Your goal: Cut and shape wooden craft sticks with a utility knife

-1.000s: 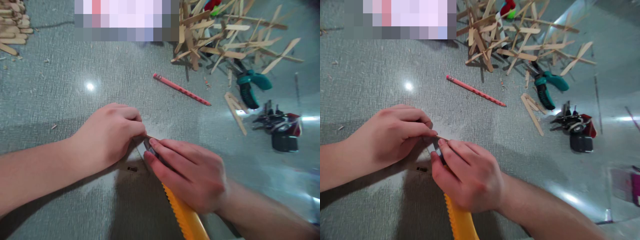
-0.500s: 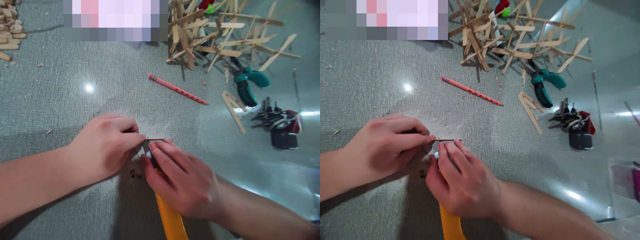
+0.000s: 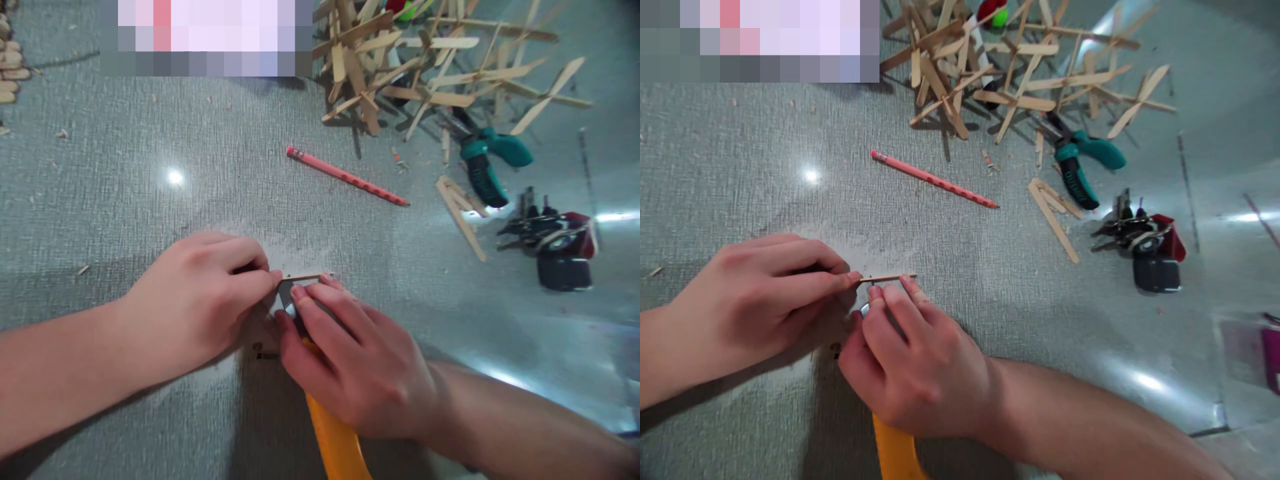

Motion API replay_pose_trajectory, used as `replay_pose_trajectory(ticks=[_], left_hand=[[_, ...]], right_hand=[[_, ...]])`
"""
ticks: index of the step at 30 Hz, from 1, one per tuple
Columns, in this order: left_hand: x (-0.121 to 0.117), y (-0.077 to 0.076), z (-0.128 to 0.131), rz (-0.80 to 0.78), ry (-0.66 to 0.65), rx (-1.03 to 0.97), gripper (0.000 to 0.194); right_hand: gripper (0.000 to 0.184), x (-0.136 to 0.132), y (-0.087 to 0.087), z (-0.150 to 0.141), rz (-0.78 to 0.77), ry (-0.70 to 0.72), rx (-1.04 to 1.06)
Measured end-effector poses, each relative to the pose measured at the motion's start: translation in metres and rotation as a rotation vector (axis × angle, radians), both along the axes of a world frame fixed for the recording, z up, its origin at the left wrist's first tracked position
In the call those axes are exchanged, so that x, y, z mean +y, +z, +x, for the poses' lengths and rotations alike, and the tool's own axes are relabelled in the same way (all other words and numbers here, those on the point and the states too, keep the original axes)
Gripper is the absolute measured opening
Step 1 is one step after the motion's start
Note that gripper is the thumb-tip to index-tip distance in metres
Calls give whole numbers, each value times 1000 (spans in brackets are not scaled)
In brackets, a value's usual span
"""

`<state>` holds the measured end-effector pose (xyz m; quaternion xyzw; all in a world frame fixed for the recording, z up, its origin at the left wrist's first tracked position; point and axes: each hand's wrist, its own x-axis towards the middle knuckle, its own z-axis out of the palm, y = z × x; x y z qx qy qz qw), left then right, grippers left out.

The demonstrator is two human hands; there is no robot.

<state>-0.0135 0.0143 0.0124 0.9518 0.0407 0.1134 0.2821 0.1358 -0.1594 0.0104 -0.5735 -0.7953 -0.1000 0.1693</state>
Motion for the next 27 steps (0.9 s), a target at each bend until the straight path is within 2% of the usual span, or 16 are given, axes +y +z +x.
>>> replay_pose_trajectory(ticks=[27], left_hand=[[1, 0, 1, -18, -10, 11, 23]], right_hand=[[12, 0, 2, -2, 1, -39, 7]])
